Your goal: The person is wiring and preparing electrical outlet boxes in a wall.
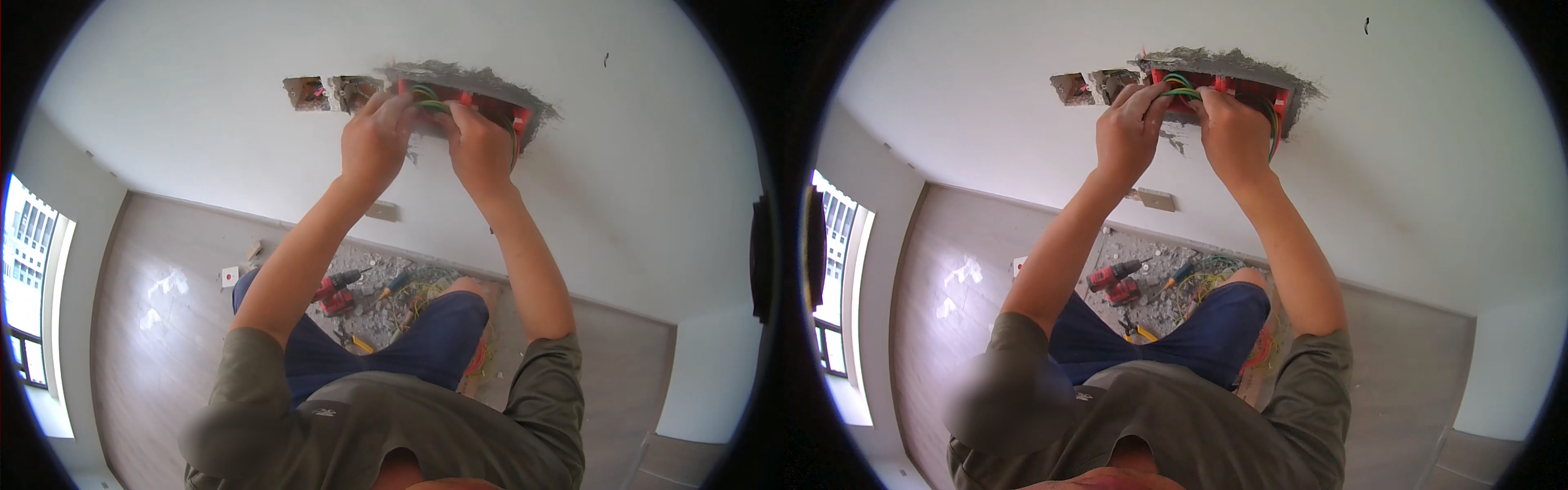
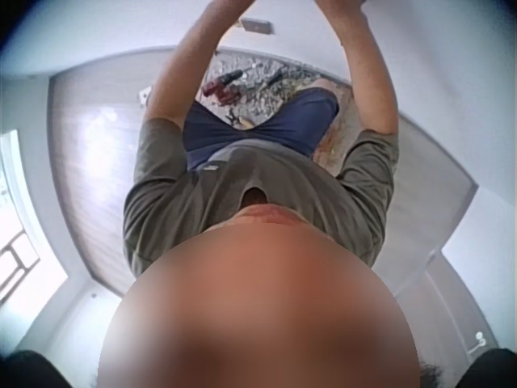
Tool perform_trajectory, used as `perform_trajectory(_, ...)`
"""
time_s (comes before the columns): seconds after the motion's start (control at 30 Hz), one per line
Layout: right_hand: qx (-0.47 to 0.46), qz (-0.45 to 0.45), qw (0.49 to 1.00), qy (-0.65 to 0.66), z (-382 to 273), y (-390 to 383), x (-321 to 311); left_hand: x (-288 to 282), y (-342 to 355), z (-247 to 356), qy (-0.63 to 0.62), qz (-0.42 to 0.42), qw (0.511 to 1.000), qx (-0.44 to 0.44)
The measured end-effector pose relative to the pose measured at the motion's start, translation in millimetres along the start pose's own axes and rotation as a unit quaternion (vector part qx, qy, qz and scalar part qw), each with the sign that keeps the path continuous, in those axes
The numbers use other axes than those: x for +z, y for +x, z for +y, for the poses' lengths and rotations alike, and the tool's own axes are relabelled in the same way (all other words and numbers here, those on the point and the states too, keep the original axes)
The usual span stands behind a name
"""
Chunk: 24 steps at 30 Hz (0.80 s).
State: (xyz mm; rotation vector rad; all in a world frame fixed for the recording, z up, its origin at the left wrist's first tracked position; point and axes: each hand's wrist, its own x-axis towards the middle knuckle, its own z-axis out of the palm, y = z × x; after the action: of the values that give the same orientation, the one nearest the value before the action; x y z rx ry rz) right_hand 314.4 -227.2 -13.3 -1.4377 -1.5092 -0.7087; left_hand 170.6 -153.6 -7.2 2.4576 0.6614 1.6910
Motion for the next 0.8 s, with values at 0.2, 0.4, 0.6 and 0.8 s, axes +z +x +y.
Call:
perform_trajectory(0.2, 0.025, -0.053, 0.991, -0.118, -10, 14, -3, 1, 12, 6, -0.006, -0.012, 0.999, -0.047)
perform_trajectory(0.4, 0.028, -0.134, 0.965, -0.225, -20, 13, -5, 6, 30, 10, 0.164, -0.120, 0.977, -0.064)
perform_trajectory(0.6, -0.043, -0.040, 0.989, -0.134, -10, -14, -3, 13, 25, 8, 0.147, -0.118, 0.975, -0.117)
perform_trajectory(0.8, -0.054, -0.047, 0.990, -0.121, -7, -27, 9, 18, 14, 12, 0.098, -0.149, 0.977, -0.118)
